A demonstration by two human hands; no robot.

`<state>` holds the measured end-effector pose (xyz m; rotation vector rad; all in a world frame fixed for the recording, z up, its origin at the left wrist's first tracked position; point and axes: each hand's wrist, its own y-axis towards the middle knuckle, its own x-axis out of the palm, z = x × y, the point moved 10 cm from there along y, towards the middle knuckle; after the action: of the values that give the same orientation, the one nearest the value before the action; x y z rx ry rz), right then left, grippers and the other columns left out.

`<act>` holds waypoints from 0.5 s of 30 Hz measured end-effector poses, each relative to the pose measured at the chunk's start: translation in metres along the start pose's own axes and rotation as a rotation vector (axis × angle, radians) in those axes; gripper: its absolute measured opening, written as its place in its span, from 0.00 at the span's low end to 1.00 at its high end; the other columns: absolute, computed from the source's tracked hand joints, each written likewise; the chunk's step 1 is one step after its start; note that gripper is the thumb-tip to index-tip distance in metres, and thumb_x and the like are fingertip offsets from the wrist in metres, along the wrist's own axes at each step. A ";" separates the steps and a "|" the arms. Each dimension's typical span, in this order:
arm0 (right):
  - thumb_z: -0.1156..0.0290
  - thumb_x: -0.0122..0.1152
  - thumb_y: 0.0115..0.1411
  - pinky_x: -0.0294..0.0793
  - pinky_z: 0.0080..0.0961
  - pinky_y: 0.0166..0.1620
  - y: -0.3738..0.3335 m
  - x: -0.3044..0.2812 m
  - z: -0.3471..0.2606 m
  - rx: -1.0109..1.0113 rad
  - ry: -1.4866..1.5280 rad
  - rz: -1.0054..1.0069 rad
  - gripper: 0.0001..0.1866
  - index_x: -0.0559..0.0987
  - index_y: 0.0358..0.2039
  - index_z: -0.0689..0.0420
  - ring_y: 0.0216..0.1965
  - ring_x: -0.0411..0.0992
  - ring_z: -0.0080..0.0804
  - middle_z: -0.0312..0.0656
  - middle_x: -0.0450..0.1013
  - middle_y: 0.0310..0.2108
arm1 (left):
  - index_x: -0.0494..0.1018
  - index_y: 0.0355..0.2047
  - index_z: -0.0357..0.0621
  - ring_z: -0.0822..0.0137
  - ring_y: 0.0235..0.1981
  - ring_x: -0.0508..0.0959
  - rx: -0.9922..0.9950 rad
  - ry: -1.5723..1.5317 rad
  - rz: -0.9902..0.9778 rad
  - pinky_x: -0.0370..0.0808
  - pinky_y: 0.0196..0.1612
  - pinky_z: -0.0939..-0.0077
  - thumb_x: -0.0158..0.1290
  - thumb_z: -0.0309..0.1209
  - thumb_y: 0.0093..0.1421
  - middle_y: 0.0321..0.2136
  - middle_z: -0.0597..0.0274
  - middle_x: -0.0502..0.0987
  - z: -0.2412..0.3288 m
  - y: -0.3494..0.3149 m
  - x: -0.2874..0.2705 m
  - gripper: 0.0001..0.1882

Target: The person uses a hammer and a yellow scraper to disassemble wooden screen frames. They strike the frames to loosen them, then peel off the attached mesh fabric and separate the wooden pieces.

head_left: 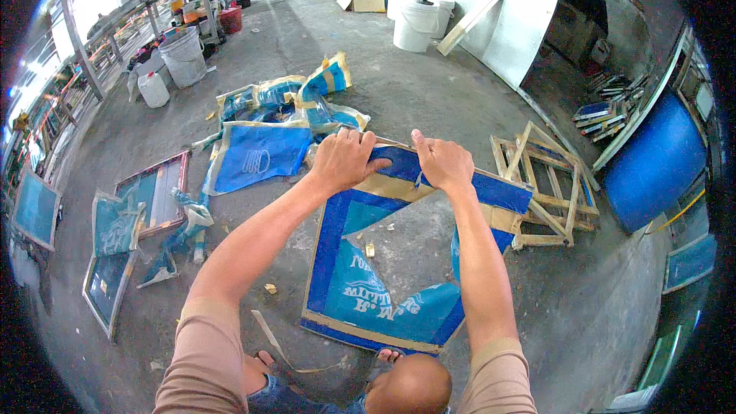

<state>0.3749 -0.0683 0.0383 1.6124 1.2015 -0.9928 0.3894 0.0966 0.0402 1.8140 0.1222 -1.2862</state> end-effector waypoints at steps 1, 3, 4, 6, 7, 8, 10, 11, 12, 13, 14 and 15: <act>0.38 0.28 0.69 0.76 0.50 0.46 0.001 -0.001 0.000 0.002 -0.004 0.003 0.37 0.87 0.38 0.46 0.41 0.79 0.55 0.52 0.81 0.35 | 0.74 0.29 0.42 0.51 0.31 0.80 0.029 0.013 0.012 0.78 0.33 0.56 0.52 0.49 0.64 0.26 0.52 0.78 0.005 0.002 -0.001 0.21; 0.38 0.28 0.70 0.77 0.50 0.47 0.001 0.000 0.000 0.007 -0.012 0.000 0.37 0.87 0.38 0.46 0.41 0.79 0.55 0.52 0.81 0.36 | 0.75 0.23 0.44 0.51 0.27 0.80 0.032 0.031 -0.016 0.77 0.29 0.55 0.52 0.51 0.64 0.21 0.53 0.78 0.009 0.001 0.006 0.24; 0.38 0.27 0.70 0.77 0.50 0.47 0.004 0.003 0.001 0.015 -0.016 0.000 0.37 0.87 0.38 0.46 0.42 0.79 0.55 0.52 0.81 0.38 | 0.75 0.20 0.45 0.51 0.24 0.80 0.008 0.038 -0.052 0.77 0.26 0.55 0.52 0.51 0.63 0.19 0.53 0.78 0.006 0.001 0.013 0.24; 0.39 0.27 0.70 0.76 0.50 0.49 0.010 0.007 0.007 0.035 -0.029 0.005 0.38 0.86 0.39 0.47 0.44 0.79 0.56 0.53 0.81 0.40 | 0.75 0.15 0.46 0.52 0.20 0.80 0.019 0.026 -0.097 0.76 0.23 0.56 0.53 0.50 0.63 0.15 0.54 0.77 0.011 0.001 0.021 0.26; 0.37 0.27 0.70 0.76 0.50 0.50 0.014 0.005 0.012 0.052 -0.041 0.012 0.39 0.86 0.39 0.49 0.44 0.78 0.56 0.54 0.80 0.41 | 0.76 0.14 0.47 0.53 0.18 0.80 0.054 0.009 -0.109 0.75 0.21 0.57 0.53 0.50 0.63 0.14 0.55 0.77 0.016 -0.001 0.023 0.26; 0.36 0.27 0.69 0.75 0.51 0.51 0.018 0.007 0.016 0.068 -0.049 0.013 0.40 0.86 0.39 0.50 0.45 0.78 0.57 0.55 0.80 0.41 | 0.76 0.13 0.47 0.54 0.16 0.80 0.085 -0.007 -0.129 0.75 0.20 0.58 0.52 0.49 0.64 0.12 0.55 0.77 0.021 -0.006 0.027 0.27; 0.34 0.29 0.68 0.75 0.51 0.52 0.026 0.013 0.023 0.079 -0.006 -0.009 0.41 0.86 0.40 0.54 0.46 0.78 0.57 0.57 0.79 0.42 | 0.76 0.16 0.49 0.54 0.16 0.80 0.111 -0.065 -0.178 0.74 0.19 0.56 0.51 0.48 0.65 0.14 0.56 0.78 0.033 -0.027 0.034 0.24; 0.33 0.30 0.67 0.74 0.51 0.52 0.028 0.013 0.021 0.070 0.037 -0.036 0.42 0.86 0.40 0.56 0.46 0.78 0.57 0.58 0.79 0.42 | 0.76 0.18 0.50 0.54 0.16 0.80 0.117 -0.099 -0.199 0.74 0.19 0.55 0.50 0.47 0.65 0.16 0.56 0.78 0.040 -0.037 0.033 0.22; 0.32 0.32 0.66 0.74 0.51 0.52 0.029 0.015 0.019 0.062 0.080 -0.063 0.43 0.85 0.40 0.57 0.46 0.78 0.58 0.60 0.79 0.42 | 0.76 0.18 0.49 0.53 0.16 0.80 0.114 -0.125 -0.197 0.74 0.19 0.55 0.50 0.47 0.65 0.16 0.56 0.78 0.044 -0.044 0.029 0.22; 0.28 0.38 0.62 0.76 0.50 0.51 0.027 0.018 0.018 0.072 0.110 -0.092 0.44 0.85 0.38 0.60 0.45 0.78 0.57 0.61 0.79 0.41 | 0.76 0.18 0.49 0.53 0.16 0.80 0.112 -0.151 -0.196 0.74 0.19 0.55 0.50 0.46 0.65 0.16 0.55 0.78 0.048 -0.049 0.026 0.22; 0.28 0.39 0.61 0.76 0.49 0.50 0.028 0.023 0.016 0.040 0.064 -0.137 0.44 0.85 0.37 0.59 0.45 0.78 0.57 0.60 0.79 0.40 | 0.76 0.18 0.48 0.53 0.17 0.80 0.104 -0.180 -0.190 0.74 0.19 0.54 0.49 0.46 0.66 0.16 0.55 0.78 0.054 -0.054 0.023 0.23; 0.27 0.40 0.61 0.76 0.49 0.49 0.033 0.025 0.012 -0.001 0.024 -0.174 0.44 0.86 0.36 0.59 0.44 0.78 0.57 0.60 0.79 0.39 | 0.76 0.18 0.48 0.52 0.16 0.79 0.067 -0.227 -0.200 0.74 0.19 0.54 0.50 0.46 0.65 0.16 0.55 0.78 0.059 -0.063 0.026 0.22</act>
<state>0.4110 -0.0775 0.0170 1.5423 1.3775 -1.0832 0.3257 0.0831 -0.0224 1.7313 0.1389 -1.6462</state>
